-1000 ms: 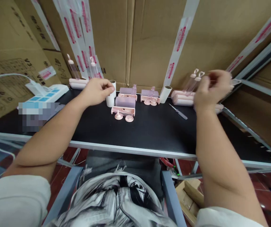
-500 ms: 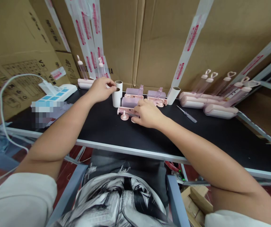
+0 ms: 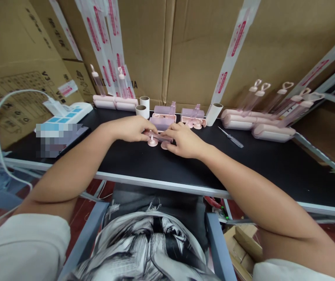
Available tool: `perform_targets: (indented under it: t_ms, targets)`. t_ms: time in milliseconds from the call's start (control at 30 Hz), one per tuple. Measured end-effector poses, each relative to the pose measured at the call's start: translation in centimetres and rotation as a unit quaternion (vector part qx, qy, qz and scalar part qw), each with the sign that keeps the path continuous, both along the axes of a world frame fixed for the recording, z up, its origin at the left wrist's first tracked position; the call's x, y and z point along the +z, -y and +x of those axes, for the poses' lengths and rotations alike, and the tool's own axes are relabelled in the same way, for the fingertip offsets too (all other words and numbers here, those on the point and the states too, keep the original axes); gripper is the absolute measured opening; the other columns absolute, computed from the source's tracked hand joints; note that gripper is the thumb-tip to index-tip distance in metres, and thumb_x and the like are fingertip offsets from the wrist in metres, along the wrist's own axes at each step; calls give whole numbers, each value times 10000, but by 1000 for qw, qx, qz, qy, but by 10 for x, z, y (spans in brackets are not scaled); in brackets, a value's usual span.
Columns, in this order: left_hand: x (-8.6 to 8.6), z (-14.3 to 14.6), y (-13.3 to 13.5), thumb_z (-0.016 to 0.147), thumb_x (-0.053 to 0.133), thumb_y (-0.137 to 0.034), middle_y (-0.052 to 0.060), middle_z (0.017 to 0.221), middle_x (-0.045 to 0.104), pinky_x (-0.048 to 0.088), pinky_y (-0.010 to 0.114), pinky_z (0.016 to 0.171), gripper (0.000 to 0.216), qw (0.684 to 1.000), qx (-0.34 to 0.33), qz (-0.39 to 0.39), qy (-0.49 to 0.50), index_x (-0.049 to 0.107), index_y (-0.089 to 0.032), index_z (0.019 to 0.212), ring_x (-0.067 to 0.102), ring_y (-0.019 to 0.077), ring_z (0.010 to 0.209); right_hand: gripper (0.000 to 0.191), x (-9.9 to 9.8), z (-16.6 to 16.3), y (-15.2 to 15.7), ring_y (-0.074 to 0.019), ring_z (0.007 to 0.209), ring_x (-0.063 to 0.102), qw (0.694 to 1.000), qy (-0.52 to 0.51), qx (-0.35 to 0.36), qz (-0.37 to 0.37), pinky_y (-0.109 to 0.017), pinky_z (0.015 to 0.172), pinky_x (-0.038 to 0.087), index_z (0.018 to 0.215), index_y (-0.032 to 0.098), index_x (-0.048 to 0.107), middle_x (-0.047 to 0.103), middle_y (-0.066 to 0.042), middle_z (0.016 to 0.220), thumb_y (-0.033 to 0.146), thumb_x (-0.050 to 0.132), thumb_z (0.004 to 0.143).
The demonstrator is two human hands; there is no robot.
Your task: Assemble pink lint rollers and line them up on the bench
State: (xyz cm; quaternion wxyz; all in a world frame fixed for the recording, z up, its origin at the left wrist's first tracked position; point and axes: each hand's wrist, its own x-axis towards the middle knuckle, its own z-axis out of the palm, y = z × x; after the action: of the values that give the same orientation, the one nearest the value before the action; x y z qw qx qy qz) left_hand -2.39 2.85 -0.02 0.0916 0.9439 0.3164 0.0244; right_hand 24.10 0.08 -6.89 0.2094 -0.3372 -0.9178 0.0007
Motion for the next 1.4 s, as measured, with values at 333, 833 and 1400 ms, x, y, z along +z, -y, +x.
perform_targets:
  t_ms: [333, 833, 1400]
  targets:
    - [-1, 6, 2, 911, 670, -117, 15, 919, 802, 368, 268, 691, 352, 999, 26, -8, -31, 858, -210, 1193, 621, 138, 733, 268, -16, -8, -9, -346, 1066, 602, 997, -12, -71, 1, -495, 998, 487, 1101, 172, 841, 691, -160, 1127, 378, 752, 953]
    - [0, -7, -15, 920, 692, -262, 21, 873, 724, 483, 287, 756, 85, 974, 51, -54, 212, 701, -179, 937, 632, 146, 746, 165, -3, -9, 0, -287, 918, 666, 985, -128, -110, 26, -444, 897, 530, 1051, 185, 743, 764, -120, 994, 260, 673, 921]
    - [-12, 24, 7, 1097, 534, -542, 79, 1054, 730, 515, 276, 582, 350, 896, 81, -114, 421, 572, -221, 1229, 642, 121, 628, 325, 17, -3, 21, -224, 755, 653, 959, -274, -56, 53, -390, 752, 531, 1157, 240, 712, 727, -50, 885, 529, 684, 1010]
